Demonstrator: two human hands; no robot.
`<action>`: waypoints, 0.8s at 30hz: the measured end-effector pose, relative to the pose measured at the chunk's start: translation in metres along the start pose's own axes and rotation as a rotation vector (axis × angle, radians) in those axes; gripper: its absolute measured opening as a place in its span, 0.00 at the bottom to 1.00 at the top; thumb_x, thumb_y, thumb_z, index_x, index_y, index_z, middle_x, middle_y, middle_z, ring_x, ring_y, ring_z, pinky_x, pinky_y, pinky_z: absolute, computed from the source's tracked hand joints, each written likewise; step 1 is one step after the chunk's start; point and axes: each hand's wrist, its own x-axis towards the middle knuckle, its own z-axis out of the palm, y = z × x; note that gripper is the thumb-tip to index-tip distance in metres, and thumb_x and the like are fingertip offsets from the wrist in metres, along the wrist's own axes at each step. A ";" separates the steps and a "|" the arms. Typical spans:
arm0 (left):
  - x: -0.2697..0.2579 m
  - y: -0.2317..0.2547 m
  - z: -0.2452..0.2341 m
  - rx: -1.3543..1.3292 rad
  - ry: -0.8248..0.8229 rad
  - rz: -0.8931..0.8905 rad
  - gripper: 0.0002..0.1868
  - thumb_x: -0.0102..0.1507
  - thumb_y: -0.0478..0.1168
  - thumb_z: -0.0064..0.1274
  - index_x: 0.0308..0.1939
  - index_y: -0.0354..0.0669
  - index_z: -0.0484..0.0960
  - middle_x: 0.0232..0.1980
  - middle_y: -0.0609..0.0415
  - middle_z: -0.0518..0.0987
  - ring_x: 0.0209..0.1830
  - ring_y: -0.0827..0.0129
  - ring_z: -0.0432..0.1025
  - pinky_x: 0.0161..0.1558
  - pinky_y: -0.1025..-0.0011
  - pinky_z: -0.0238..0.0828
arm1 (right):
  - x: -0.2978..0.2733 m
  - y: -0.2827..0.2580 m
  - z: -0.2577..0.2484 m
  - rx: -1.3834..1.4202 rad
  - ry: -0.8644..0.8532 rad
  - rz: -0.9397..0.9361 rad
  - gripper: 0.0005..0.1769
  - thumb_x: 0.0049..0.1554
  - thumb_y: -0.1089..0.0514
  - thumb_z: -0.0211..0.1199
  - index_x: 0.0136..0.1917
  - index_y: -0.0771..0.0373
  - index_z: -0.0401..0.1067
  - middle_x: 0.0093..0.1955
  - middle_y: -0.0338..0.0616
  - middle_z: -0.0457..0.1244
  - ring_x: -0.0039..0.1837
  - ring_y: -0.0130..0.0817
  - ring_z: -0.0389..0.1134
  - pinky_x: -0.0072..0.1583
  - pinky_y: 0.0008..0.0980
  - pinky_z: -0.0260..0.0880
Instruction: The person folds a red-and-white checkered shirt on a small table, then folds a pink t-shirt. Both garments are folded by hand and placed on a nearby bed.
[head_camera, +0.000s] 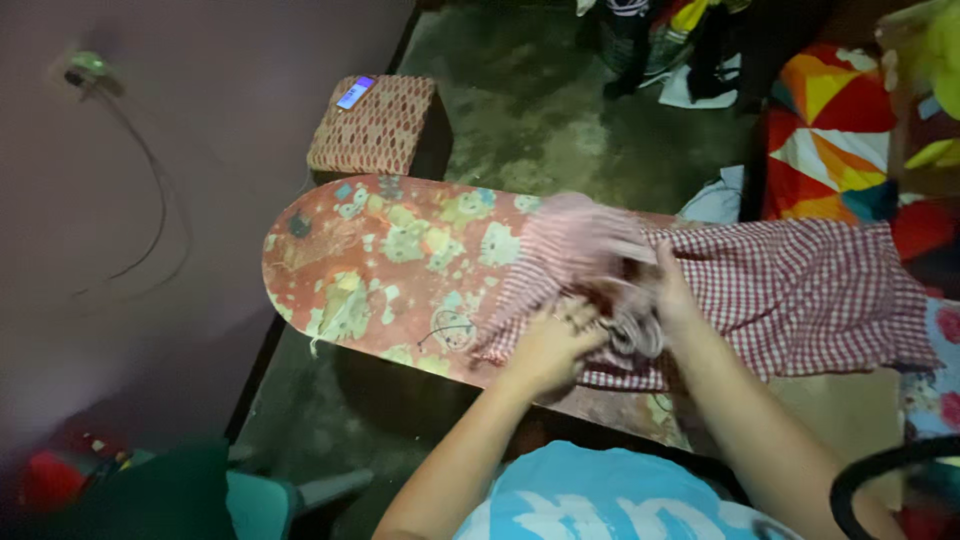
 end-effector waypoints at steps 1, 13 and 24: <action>0.002 0.009 0.004 -0.022 0.012 0.058 0.23 0.50 0.37 0.57 0.51 0.50 0.83 0.62 0.41 0.74 0.64 0.43 0.69 0.69 0.51 0.60 | -0.001 -0.004 -0.015 -0.012 -0.003 -0.031 0.40 0.60 0.30 0.42 0.80 0.48 0.54 0.75 0.48 0.59 0.70 0.47 0.64 0.67 0.50 0.66; 0.016 0.050 -0.009 -0.137 -0.094 0.055 0.40 0.52 0.50 0.66 0.66 0.39 0.73 0.74 0.31 0.63 0.74 0.36 0.58 0.69 0.49 0.56 | 0.012 0.003 -0.074 -0.823 0.210 -0.586 0.49 0.51 0.64 0.67 0.81 0.61 0.49 0.75 0.53 0.58 0.75 0.44 0.60 0.73 0.42 0.59; 0.023 0.025 -0.046 -0.300 0.564 -0.289 0.11 0.65 0.40 0.56 0.52 0.48 0.82 0.52 0.48 0.84 0.53 0.54 0.79 0.56 0.61 0.75 | -0.004 -0.023 -0.131 -1.435 0.601 -0.913 0.41 0.53 0.58 0.70 0.77 0.68 0.61 0.68 0.66 0.62 0.69 0.60 0.62 0.71 0.50 0.61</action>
